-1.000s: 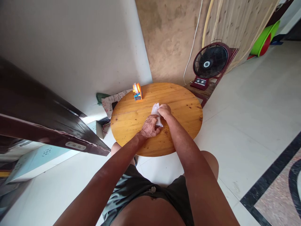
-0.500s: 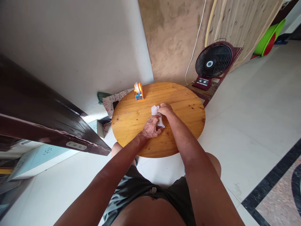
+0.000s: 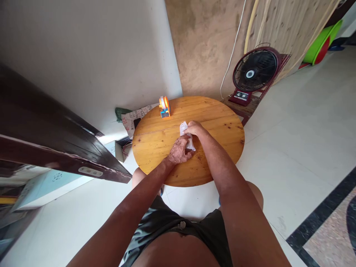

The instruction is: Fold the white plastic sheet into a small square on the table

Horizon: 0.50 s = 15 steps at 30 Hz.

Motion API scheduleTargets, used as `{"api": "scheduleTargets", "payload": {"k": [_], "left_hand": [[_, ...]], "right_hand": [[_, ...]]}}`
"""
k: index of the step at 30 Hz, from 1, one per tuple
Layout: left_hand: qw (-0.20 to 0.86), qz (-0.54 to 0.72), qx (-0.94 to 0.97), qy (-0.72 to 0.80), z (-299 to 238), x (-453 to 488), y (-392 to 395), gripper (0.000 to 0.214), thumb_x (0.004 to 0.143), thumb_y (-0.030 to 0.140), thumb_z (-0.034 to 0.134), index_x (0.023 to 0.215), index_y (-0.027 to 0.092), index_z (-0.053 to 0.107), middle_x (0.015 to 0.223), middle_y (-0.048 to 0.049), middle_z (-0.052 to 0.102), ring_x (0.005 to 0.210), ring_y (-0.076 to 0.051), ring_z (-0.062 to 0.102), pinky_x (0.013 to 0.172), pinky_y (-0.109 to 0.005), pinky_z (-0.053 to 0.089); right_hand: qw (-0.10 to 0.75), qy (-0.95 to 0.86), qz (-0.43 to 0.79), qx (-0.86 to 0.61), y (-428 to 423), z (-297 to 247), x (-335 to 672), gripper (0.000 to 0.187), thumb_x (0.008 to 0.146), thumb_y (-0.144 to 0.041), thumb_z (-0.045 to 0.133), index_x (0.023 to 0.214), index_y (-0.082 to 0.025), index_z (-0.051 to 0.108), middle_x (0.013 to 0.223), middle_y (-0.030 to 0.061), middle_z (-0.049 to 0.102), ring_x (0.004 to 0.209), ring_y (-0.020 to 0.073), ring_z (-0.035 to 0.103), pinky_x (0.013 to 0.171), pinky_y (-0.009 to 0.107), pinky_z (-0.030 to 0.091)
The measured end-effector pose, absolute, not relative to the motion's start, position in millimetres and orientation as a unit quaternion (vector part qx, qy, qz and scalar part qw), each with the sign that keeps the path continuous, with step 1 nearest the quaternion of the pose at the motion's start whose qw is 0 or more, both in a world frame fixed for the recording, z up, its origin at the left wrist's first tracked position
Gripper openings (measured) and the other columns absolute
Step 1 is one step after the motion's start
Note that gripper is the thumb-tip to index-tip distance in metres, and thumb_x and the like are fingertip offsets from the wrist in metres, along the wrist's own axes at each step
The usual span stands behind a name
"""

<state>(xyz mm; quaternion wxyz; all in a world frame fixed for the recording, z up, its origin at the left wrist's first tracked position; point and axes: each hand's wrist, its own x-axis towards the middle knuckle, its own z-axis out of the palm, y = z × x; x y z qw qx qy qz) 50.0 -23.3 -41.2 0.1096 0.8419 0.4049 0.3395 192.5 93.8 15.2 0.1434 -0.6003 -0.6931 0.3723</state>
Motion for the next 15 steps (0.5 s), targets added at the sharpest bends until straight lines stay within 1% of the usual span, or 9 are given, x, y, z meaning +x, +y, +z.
{"api": "scheduleTargets", "payload": {"k": [2,4,6,7,9,11,13,15], "left_hand": [[0.105,0.342,0.841,0.405,-41.7,49.9,-23.6,0.051,0.074,0.029,0.075,0.118,0.018,0.052,0.138,-0.0186,0.056,0.136,-0.037,0.051,0.114,-0.056,0.046],[0.104,0.344,0.841,0.404,-42.5,49.9,-23.6,0.049,0.074,0.029,0.074,0.116,0.018,0.052,0.137,-0.0192,0.056,0.136,-0.036,0.051,0.114,-0.054,0.046],[0.105,0.345,0.841,0.404,-43.3,50.2,-23.4,0.048,0.074,0.028,0.074,0.116,0.018,0.052,0.138,-0.0187,0.056,0.137,-0.036,0.051,0.115,-0.053,0.045],[0.106,0.345,0.840,0.405,-43.6,50.4,-23.3,0.049,0.074,0.028,0.075,0.116,0.019,0.052,0.138,-0.0184,0.056,0.137,-0.036,0.050,0.115,-0.053,0.045],[0.108,0.344,0.840,0.406,-43.7,50.7,-23.0,0.048,0.074,0.029,0.075,0.116,0.019,0.052,0.138,-0.0189,0.056,0.138,-0.036,0.050,0.116,-0.054,0.044],[0.108,0.343,0.839,0.408,-43.3,51.0,-23.0,0.047,0.075,0.030,0.074,0.115,0.018,0.053,0.138,-0.0198,0.056,0.137,-0.037,0.050,0.115,-0.055,0.045],[0.109,0.342,0.839,0.409,-42.6,51.1,-23.1,0.047,0.075,0.030,0.074,0.115,0.018,0.053,0.139,-0.0198,0.056,0.137,-0.037,0.050,0.115,-0.056,0.045],[0.111,0.343,0.839,0.406,-41.9,51.0,-23.3,0.047,0.075,0.029,0.074,0.115,0.018,0.053,0.140,-0.0195,0.055,0.140,-0.037,0.049,0.115,-0.056,0.044]], "right_hand": [[0.200,-0.636,0.453,-0.592,92.2,15.9,194.0,0.021,0.081,-0.029,0.081,0.095,-0.015,0.074,0.070,-0.0006,0.069,0.060,0.0115,0.059,0.059,0.021,0.045],[0.254,-0.570,0.501,-0.600,91.3,16.0,200.4,0.022,0.087,-0.027,0.075,0.106,-0.016,0.071,0.071,-0.0003,0.070,0.058,0.0106,0.059,0.056,0.020,0.045],[0.288,-0.532,0.483,-0.633,91.3,15.8,209.1,0.023,0.085,-0.019,0.074,0.107,-0.014,0.070,0.068,-0.0001,0.067,0.056,0.0105,0.059,0.054,0.020,0.045],[0.283,-0.537,0.469,-0.641,91.6,15.5,212.9,0.024,0.083,-0.016,0.075,0.106,-0.013,0.070,0.066,-0.0004,0.066,0.055,0.0107,0.058,0.053,0.020,0.044],[0.237,-0.588,0.435,-0.639,92.4,14.9,217.2,0.022,0.080,-0.014,0.077,0.101,-0.012,0.072,0.061,-0.0011,0.063,0.055,0.0113,0.057,0.053,0.021,0.042],[0.167,-0.661,0.391,-0.619,93.8,14.4,215.8,0.017,0.078,-0.017,0.077,0.095,-0.013,0.075,0.060,-0.0005,0.064,0.056,0.0129,0.058,0.055,0.022,0.042],[0.102,-0.722,0.319,-0.606,95.6,14.7,209.3,0.013,0.077,-0.020,0.077,0.089,-0.014,0.077,0.065,0.0023,0.068,0.064,0.0163,0.064,0.060,0.024,0.044],[0.051,-0.759,0.237,-0.605,96.9,15.9,200.4,0.013,0.076,-0.020,0.077,0.087,-0.014,0.078,0.076,0.0074,0.074,0.077,0.0215,0.069,0.068,0.027,0.047]]}}
